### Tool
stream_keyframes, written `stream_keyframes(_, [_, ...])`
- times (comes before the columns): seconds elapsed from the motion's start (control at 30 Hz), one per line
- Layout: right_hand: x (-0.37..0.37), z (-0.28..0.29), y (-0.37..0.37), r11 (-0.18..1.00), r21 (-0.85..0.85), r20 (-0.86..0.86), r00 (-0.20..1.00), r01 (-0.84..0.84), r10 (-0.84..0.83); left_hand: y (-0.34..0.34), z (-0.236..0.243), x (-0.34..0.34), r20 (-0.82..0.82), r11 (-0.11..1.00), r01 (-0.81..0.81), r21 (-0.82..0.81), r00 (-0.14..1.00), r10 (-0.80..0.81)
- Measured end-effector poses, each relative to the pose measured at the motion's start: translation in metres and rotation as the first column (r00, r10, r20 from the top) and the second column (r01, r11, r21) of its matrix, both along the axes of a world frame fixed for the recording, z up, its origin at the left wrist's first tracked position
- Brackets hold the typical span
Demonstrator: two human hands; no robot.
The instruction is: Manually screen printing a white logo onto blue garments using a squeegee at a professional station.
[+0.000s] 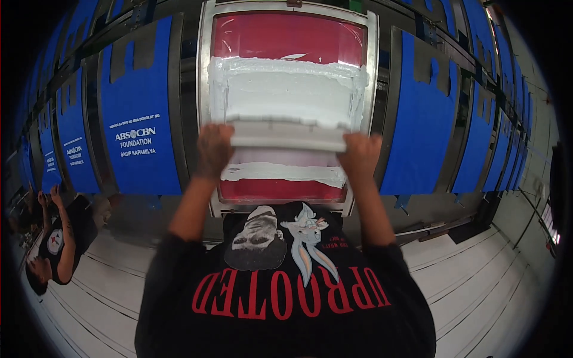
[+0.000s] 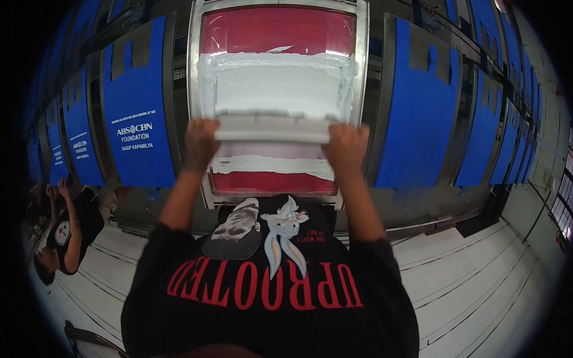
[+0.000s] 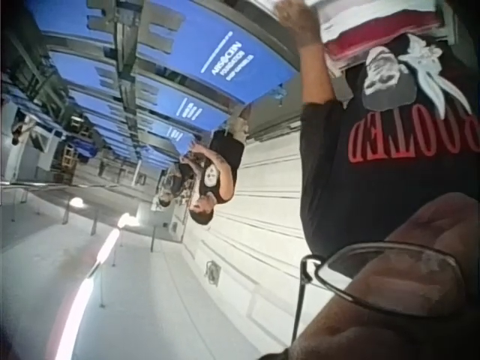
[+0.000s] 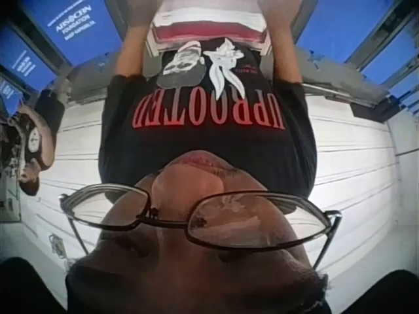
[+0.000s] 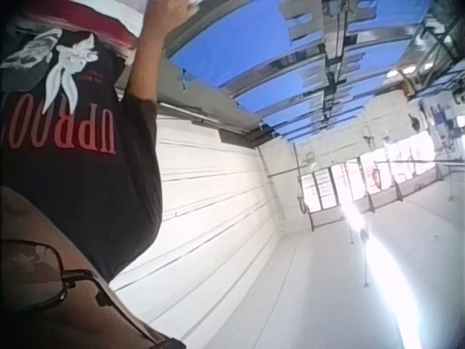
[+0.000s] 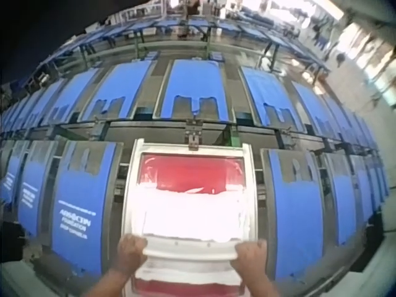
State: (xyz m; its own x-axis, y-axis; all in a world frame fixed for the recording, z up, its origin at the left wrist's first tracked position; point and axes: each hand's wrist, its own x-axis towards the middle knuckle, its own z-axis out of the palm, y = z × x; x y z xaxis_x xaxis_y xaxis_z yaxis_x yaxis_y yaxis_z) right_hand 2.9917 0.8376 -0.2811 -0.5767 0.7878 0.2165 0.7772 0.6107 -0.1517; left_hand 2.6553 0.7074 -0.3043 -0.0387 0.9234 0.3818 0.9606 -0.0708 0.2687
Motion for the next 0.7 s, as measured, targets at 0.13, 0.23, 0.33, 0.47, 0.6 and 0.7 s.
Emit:
stream_keyframes(0.13, [-0.049, 0.051, 0.096, 0.976, -0.192, 0.207, 0.976, 0.102, -0.062, 0.104, 0.050, -0.040, 0.158, 0.958, 0.059, -0.280, 0.987, -0.015])
stream_keyframes(0.23, [-0.038, 0.051, 0.064, 1.000, -0.026, 0.177, 0.984, 0.011, -0.006, 0.075, 0.052, -0.035, 0.118, 0.934, 0.014, -0.356, 0.993, 0.030])
stream_keyframes(0.33, [0.008, 0.036, -0.025, 0.998, -0.005, 0.014, 0.998, -0.063, 0.063, -0.042, 0.011, -0.009, 0.067, 0.984, 0.101, -0.145, 0.994, -0.092])
stream_keyframes(0.47, [0.027, 0.007, -0.072, 0.994, -0.111, 0.031, 1.000, -0.002, 0.006, -0.091, 0.013, 0.034, 0.140, 0.968, 0.035, -0.247, 0.990, 0.000])
stream_keyframes(0.6, [-0.003, -0.002, 0.011, 1.000, 0.023, 0.040, 0.999, -0.009, 0.008, 0.003, -0.013, -0.011, -0.042, 1.000, 0.007, 0.029, 0.999, -0.006])
stream_keyframes(0.7, [-0.049, 0.031, 0.089, 0.998, -0.042, 0.089, 0.995, 0.052, -0.048, 0.087, 0.015, -0.047, 0.100, 0.996, 0.083, -0.012, 0.992, -0.082])
